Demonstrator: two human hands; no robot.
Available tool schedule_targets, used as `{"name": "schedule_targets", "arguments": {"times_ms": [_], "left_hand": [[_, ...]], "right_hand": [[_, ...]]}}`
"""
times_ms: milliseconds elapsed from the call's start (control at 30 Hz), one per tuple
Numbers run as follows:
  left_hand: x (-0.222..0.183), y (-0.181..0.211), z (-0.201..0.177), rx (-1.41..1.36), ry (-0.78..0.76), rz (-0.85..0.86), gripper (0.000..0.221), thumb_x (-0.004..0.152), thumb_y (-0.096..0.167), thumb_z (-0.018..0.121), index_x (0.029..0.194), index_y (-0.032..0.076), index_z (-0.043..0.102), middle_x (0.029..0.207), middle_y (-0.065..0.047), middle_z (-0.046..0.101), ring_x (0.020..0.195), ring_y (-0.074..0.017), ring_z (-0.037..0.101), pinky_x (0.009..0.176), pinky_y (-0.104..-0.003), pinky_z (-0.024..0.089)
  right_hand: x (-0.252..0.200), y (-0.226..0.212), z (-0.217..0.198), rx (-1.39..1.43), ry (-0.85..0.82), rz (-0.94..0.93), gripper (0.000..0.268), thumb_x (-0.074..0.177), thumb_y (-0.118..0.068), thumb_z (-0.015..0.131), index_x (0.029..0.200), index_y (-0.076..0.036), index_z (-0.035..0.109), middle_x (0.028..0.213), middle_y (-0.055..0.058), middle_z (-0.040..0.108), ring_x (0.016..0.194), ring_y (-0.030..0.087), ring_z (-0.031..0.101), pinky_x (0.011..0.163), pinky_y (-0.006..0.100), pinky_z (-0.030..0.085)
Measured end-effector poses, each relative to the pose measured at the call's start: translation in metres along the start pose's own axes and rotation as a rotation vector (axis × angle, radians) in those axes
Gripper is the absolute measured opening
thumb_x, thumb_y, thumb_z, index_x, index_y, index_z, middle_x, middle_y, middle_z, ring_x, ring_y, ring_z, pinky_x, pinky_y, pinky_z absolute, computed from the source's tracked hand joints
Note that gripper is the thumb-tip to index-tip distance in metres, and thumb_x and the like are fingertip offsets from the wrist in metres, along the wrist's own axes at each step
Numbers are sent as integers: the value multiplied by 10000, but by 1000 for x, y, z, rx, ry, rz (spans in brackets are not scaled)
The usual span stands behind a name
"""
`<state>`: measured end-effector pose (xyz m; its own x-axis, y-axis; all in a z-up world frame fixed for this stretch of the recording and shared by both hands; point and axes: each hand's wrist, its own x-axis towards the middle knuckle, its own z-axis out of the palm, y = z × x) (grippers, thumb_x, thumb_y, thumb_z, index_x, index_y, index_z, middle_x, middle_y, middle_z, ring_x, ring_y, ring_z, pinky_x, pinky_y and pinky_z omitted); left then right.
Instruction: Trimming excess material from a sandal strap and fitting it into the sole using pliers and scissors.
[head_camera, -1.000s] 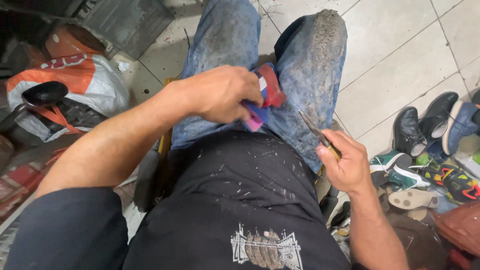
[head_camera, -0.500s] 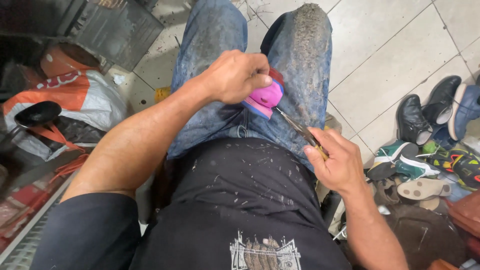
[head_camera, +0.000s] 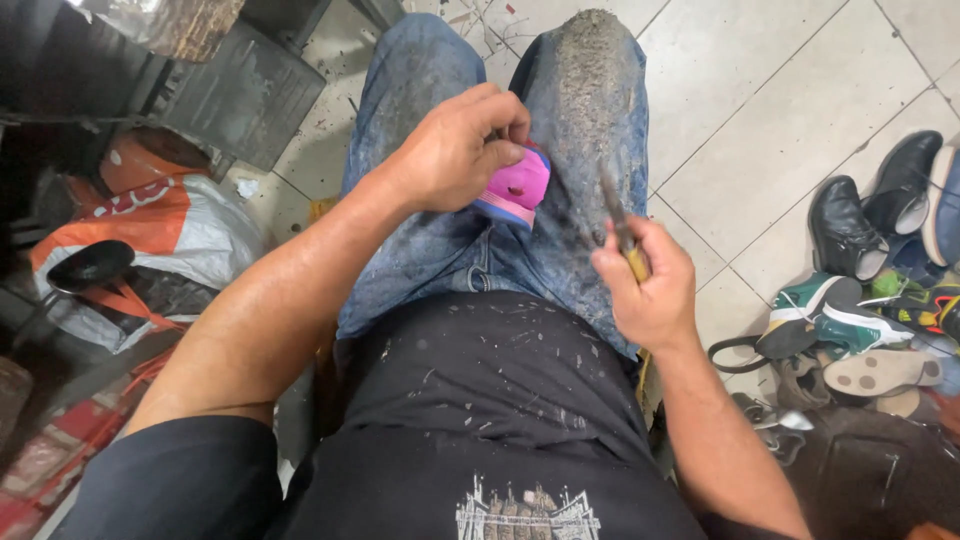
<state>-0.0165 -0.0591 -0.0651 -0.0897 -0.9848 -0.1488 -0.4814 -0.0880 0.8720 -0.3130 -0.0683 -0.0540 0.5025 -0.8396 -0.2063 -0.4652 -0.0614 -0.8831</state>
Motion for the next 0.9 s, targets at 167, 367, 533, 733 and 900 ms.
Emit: {"name": "schedule_targets", "arguments": {"times_ms": [167, 367, 533, 733, 900], "left_hand": [[-8, 9, 5, 39, 42, -42, 64, 963, 110, 682, 929, 142, 637, 911, -9, 582, 806, -193, 546, 713, -362, 468], [-29, 10, 22, 252, 341, 123, 102, 934, 99, 711, 870, 98, 631, 873, -39, 522, 849, -216, 491, 689, -347, 437], [-54, 21, 36, 415, 525, 301, 310, 1000, 454, 643, 861, 176, 635, 864, -14, 568, 864, -262, 601, 694, -399, 441], [-71, 19, 17, 258, 463, 283, 397, 1051, 383, 556, 746, 130, 577, 755, -60, 539, 776, -326, 576, 675, -436, 403], [-89, 7, 15, 277, 295, -132, 253, 893, 288, 774, 765, 149, 606, 683, -1, 640, 615, -264, 594, 564, -420, 443]], "right_hand": [[59, -33, 31, 153, 40, 49, 364, 898, -77, 737, 1215, -25, 565, 908, -19, 614, 810, 83, 624, 772, 235, 575], [93, -30, 49, 198, -120, 15, 457, 832, 7, 774, 1223, -93, 560, 858, -38, 584, 718, 48, 537, 674, 215, 488], [105, -1, 58, 219, -53, -147, 505, 806, 38, 798, 1257, -46, 586, 894, 100, 672, 696, 125, 633, 605, 271, 562], [117, -19, 80, 368, -111, -56, 579, 767, 99, 781, 1282, -47, 561, 905, 64, 658, 739, 98, 661, 656, 219, 583], [123, -63, 96, 193, -232, -8, 486, 776, 61, 732, 1209, -84, 566, 846, -27, 584, 733, 67, 563, 711, 226, 541]]}}
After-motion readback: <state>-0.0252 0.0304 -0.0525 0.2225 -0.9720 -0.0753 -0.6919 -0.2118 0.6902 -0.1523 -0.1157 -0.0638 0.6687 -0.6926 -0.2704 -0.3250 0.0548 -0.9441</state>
